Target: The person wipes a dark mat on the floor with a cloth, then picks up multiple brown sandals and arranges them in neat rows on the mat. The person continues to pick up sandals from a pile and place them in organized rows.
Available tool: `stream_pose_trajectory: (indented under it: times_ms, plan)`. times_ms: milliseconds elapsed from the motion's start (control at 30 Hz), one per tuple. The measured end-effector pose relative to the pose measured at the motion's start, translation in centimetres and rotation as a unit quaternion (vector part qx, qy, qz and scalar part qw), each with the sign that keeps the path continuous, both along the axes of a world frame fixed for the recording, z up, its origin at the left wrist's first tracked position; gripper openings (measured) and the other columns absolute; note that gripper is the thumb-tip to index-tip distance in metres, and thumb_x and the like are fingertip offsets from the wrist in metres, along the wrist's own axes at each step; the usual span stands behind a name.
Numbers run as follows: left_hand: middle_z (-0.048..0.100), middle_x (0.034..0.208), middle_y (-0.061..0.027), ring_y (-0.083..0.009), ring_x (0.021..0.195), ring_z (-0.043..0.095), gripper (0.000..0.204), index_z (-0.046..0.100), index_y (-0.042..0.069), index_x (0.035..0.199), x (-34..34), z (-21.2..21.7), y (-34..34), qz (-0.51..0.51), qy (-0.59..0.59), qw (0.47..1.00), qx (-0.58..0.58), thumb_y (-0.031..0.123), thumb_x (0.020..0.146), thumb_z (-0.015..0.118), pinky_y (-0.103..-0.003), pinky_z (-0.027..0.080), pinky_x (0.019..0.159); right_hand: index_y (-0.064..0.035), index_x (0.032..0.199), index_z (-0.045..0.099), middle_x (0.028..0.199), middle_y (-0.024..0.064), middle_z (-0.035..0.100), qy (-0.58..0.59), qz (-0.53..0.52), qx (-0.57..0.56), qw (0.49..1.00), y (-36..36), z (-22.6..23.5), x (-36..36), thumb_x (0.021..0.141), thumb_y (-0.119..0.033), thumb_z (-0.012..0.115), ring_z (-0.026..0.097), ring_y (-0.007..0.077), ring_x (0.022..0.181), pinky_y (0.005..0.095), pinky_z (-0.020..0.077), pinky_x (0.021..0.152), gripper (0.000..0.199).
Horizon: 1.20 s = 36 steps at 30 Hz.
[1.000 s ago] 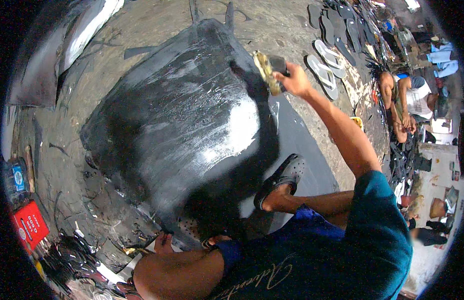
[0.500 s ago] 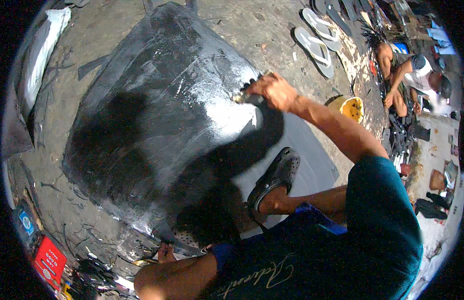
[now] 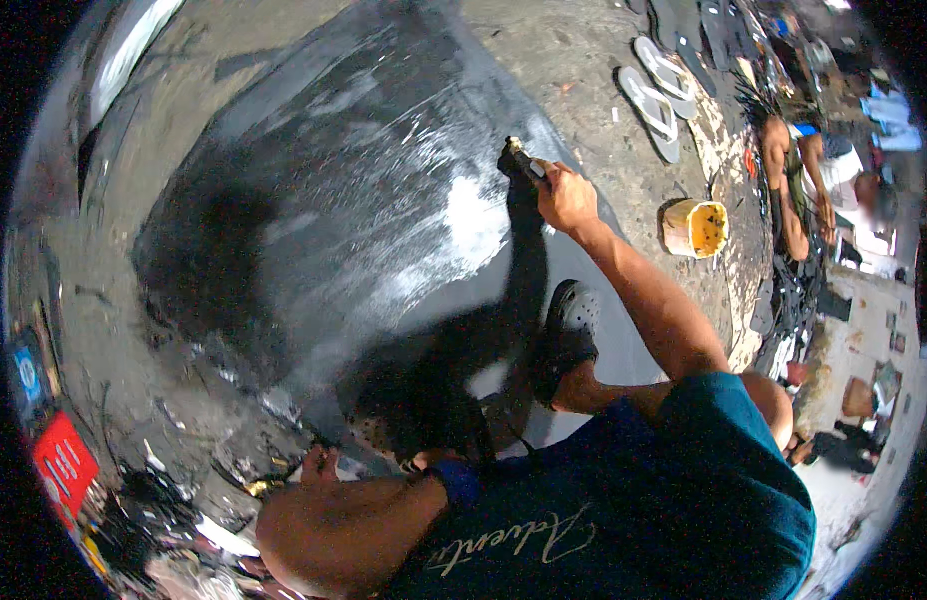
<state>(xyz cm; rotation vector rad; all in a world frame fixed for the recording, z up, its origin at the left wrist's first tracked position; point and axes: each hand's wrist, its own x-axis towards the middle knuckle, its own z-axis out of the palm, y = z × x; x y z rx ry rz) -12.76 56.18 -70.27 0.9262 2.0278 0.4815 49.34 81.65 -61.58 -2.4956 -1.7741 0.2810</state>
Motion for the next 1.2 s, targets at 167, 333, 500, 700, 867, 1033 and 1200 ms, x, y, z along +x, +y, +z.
stream_pose_trajectory:
  times_ms: [167,333,500,700,867,1033,1200]
  plan:
    - [0.069,0.084,-0.0117,-0.0239,0.073,0.067,0.024,0.068,0.001,0.108,-0.1,2.0,-0.3,-0.004,0.007,1.0,0.018,0.02,0.094,0.063,-0.039,0.052,0.067,-0.0096,0.116,0.066,0.102,0.0159,0.07,0.071,0.064,-0.13,0.987,-3.2,-0.6,-14.6,0.086,-0.018,0.063,0.07,0.0393,0.082,0.0505,0.0562,0.07,0.03]
    - [0.07,0.083,-0.0128,-0.0253,0.072,0.068,0.026,0.068,0.001,0.107,0.6,2.5,1.3,-0.029,-0.014,0.999,0.031,0.024,0.096,0.06,-0.04,0.052,0.066,-0.0069,0.119,0.063,0.094,0.0152,0.068,0.112,0.243,-0.082,0.96,-8.3,-1.4,-28.5,0.083,-0.014,0.064,0.07,0.0353,0.074,0.0469,0.0579,0.066,0.036]
    - [0.071,0.083,-0.0138,-0.0267,0.071,0.069,0.028,0.068,0.002,0.107,-0.4,3.5,3.1,-0.08,0.022,0.995,0.05,0.027,0.099,0.058,-0.042,0.052,0.064,-0.0021,0.109,0.067,0.088,0.0194,0.07,0.191,0.305,-0.283,0.889,-5.0,0.9,-30.0,0.091,-0.021,0.062,0.069,0.0385,0.088,0.0467,0.0565,0.074,0.027]
    - [0.07,0.077,-0.0148,-0.0299,0.068,0.069,0.033,0.068,0.001,0.102,-3.2,11.4,11.9,-0.162,0.162,0.971,0.069,0.03,0.103,0.052,-0.044,0.051,0.061,0.0001,0.11,0.067,0.101,0.0215,0.07,0.332,0.188,-0.019,0.924,5.9,12.9,-14.0,0.084,-0.036,0.077,0.07,0.0318,0.091,0.0432,0.0535,0.08,0.046]
    - [0.067,0.073,-0.0162,-0.0341,0.064,0.064,0.033,0.065,0.002,0.088,0.7,15.5,23.5,-0.383,0.209,0.86,0.265,0.028,0.103,0.051,-0.045,0.05,0.061,0.0064,0.112,0.063,0.097,0.0215,0.071,0.168,0.058,-0.039,0.983,4.3,22.5,2.1,0.096,-0.036,0.065,0.067,0.0239,0.09,0.0419,0.0512,0.078,0.045]
    - [0.062,0.069,-0.0163,-0.0321,0.064,0.063,0.032,0.063,0.0,0.085,16.3,22.2,34.3,-0.576,0.129,0.792,0.155,0.025,0.101,0.054,-0.04,0.05,0.061,0.0021,0.111,0.057,0.093,0.0034,0.062,0.415,-0.127,0.038,0.9,-9.2,20.4,15.3,0.1,-0.022,0.056,0.056,0.0131,0.087,0.0322,0.0472,0.079,0.027]
    - [0.066,0.082,-0.0138,-0.0303,0.073,0.066,0.011,0.069,0.001,0.09,35.1,20.7,37.8,-0.709,-0.002,0.665,0.234,0.012,0.09,0.067,-0.037,0.053,0.067,-0.0002,0.11,0.059,0.093,0.0073,0.067,0.349,-0.382,0.112,0.849,-24.7,14.3,14.7,0.095,-0.014,0.051,0.064,0.0185,0.09,0.0355,0.0525,0.082,0.022]
